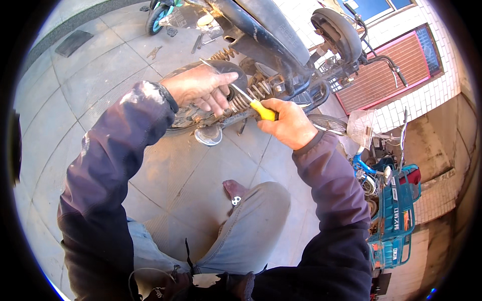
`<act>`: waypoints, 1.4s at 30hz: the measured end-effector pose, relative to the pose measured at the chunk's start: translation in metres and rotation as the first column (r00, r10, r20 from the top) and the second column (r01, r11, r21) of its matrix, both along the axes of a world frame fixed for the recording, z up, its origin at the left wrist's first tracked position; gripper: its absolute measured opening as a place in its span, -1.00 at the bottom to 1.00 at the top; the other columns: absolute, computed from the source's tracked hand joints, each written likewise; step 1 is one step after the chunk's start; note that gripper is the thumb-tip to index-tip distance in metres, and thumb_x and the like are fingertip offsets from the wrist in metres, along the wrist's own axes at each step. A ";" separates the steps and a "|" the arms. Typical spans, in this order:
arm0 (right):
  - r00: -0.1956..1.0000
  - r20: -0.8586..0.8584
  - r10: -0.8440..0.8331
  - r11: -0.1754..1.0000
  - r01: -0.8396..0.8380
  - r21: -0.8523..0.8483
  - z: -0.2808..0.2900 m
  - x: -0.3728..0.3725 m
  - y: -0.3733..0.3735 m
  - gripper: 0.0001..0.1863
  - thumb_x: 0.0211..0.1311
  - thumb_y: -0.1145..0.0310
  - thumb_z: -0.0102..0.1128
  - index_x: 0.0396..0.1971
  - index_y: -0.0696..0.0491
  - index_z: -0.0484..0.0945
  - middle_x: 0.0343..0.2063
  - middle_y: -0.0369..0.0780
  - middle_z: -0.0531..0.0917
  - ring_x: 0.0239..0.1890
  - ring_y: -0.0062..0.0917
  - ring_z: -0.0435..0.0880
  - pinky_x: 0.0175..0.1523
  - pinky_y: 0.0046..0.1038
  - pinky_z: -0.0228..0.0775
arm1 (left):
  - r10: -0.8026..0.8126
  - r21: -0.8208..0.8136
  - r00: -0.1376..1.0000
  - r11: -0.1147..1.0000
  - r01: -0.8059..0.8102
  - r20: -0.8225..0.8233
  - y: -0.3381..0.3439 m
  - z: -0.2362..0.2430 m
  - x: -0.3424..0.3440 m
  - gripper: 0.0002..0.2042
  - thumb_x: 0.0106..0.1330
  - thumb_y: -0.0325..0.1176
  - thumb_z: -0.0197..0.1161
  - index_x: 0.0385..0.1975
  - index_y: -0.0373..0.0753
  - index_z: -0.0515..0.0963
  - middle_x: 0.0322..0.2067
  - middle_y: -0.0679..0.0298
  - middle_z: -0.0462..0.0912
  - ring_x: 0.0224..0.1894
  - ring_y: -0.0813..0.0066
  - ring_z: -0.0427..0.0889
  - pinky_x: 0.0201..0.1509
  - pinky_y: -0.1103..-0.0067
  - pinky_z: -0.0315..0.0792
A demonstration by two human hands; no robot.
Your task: The person kneels on the floor and uses a yellow screwdriver to pry and adjust the rear fender of a scooter. They then wipe the fender and the rear suspension spring with a cloth.
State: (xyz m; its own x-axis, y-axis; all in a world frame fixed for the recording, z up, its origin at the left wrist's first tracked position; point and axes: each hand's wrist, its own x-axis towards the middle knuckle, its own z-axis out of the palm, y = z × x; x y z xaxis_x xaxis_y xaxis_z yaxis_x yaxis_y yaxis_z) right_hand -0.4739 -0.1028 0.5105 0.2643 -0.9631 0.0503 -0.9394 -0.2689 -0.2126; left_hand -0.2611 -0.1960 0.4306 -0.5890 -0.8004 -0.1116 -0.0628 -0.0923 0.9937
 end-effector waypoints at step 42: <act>0.903 0.428 0.028 0.826 0.220 -0.518 0.020 0.007 0.109 -0.71 0.19 0.61 0.20 -0.07 0.21 0.54 -0.21 -0.20 0.53 -0.41 -0.70 0.53 -0.36 -0.69 0.40 | -0.248 -0.171 0.900 0.965 0.198 -0.358 0.012 0.034 0.013 -0.64 0.38 -0.11 0.11 -0.19 -0.37 0.53 -0.37 0.14 0.69 -0.37 0.46 0.71 -0.32 0.65 0.55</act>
